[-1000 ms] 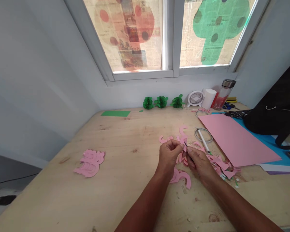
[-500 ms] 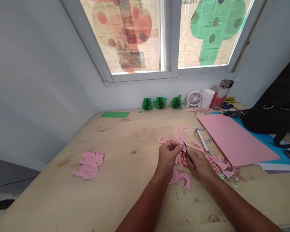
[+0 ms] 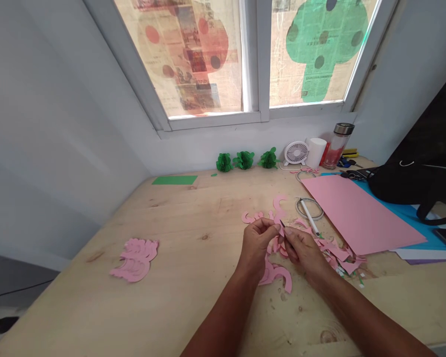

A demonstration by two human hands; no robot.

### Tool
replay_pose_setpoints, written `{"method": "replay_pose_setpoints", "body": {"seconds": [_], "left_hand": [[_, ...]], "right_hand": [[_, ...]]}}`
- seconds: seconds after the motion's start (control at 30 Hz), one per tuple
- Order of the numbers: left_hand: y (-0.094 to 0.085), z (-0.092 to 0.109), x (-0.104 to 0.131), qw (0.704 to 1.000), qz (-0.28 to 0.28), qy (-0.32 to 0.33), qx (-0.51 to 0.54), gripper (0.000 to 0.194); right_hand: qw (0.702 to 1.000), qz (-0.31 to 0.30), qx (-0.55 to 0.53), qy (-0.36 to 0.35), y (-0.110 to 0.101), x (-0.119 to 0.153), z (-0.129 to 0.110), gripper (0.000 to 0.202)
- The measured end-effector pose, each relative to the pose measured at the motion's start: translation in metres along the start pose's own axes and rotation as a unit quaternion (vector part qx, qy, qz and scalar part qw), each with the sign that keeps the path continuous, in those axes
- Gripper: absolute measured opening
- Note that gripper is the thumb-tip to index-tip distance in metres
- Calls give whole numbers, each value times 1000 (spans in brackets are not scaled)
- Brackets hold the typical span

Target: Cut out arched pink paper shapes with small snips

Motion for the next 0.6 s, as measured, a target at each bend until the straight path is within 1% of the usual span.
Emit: {"method": "replay_pose_setpoints", "body": {"seconds": [0.1, 0.27, 0.43, 0.6], "left_hand": [[-5, 1, -2, 1000, 23, 17, -7, 17], [-7, 2, -3, 999, 22, 30, -7, 17], [-2, -4, -2, 999, -4, -6, 54, 17], [2, -2, -1, 996, -1, -23, 82, 20]], "right_hand": [[1000, 6, 22, -1, 0, 0, -1, 44], [1000, 1, 29, 3, 2, 1, -2, 44], [1000, -3, -4, 2, 2, 0, 0, 42], [999, -22, -27, -2, 3, 0, 1, 40]]}}
Point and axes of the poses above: each hand's wrist, its own x-axis away from the middle knuckle, its own y-axis out of the palm, z = x × y, the point moved 5 cm from there along -x, towards the middle knuckle, and after that the axes turned 12 degrees about y, right-handed, at the moved point
